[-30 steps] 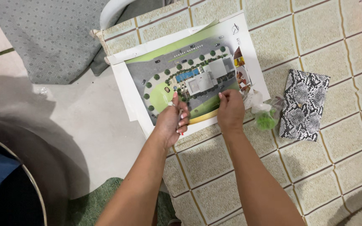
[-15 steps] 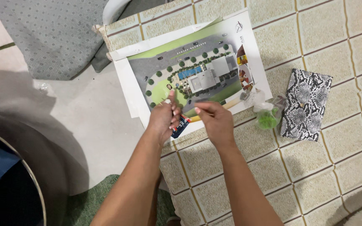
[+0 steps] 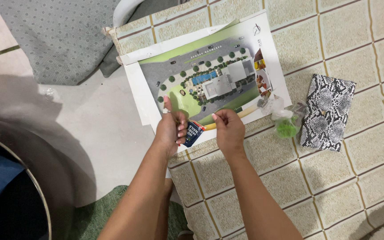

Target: The person removes items including nail kits and stickers from a cardboard box by hand, moves a large pink pillow, and later opens and closes a sliding glass door on a white cabinet.

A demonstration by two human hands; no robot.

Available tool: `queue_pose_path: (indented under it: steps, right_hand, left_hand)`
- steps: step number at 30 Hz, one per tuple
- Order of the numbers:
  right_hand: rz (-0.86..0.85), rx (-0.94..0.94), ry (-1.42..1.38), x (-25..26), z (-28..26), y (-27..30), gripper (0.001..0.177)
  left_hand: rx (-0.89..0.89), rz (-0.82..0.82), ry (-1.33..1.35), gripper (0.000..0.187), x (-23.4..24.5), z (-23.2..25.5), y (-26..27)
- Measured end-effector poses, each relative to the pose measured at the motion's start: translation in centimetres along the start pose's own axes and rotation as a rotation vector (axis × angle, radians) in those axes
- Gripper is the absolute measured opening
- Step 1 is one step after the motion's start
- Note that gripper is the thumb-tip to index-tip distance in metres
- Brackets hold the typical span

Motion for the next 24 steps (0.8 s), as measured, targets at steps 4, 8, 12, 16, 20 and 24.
queue_pose_path:
  steps: [4, 8, 12, 16, 20, 24]
  right_hand:
    - [-0.057, -0.081, -0.338, -0.3, 1.2, 0.0, 0.011]
    - [-0.050, -0.312, -0.601, 0.6, 1.3, 0.1, 0.013]
    - [-0.206, -0.021, -0.173, 0.1, -4.0, 2.7, 0.007]
    - [-0.057, 0.636, 0.160, 0.0, -11.6, 5.9, 0.014]
    - [-0.113, 0.437, -0.049, -1.6, -11.1, 5.7, 0.022]
    - [-0.082, -0.081, -0.197, -3.3, -6.2, 3.7, 0.024]
  left_hand:
    - [-0.046, -0.073, -0.226, 0.072, -2.0, -1.2, 0.3]
    - [-0.072, -0.087, -0.349, 0.073, -3.2, -1.7, -0.5]
    - [-0.040, -0.165, -0.369, 0.075, -4.2, -2.4, -0.5]
    - [-0.004, -0.094, -0.284, 0.054, -3.5, -2.3, -0.9]
    - [-0.116, 0.016, -0.211, 0.047, -1.7, -0.4, -2.1]
    - [-0.167, 0.163, -0.124, 0.027, 1.3, 2.0, -4.1]
Point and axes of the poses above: each hand's wrist, its own y-axis away from the middle knuckle, its own x-axis out of the back of the hand, z = x × y, the point moved 10 cm from there along -y, towards the middle knuckle, and after that the axes turned 11 degrees about z, right-handed, at the moved point
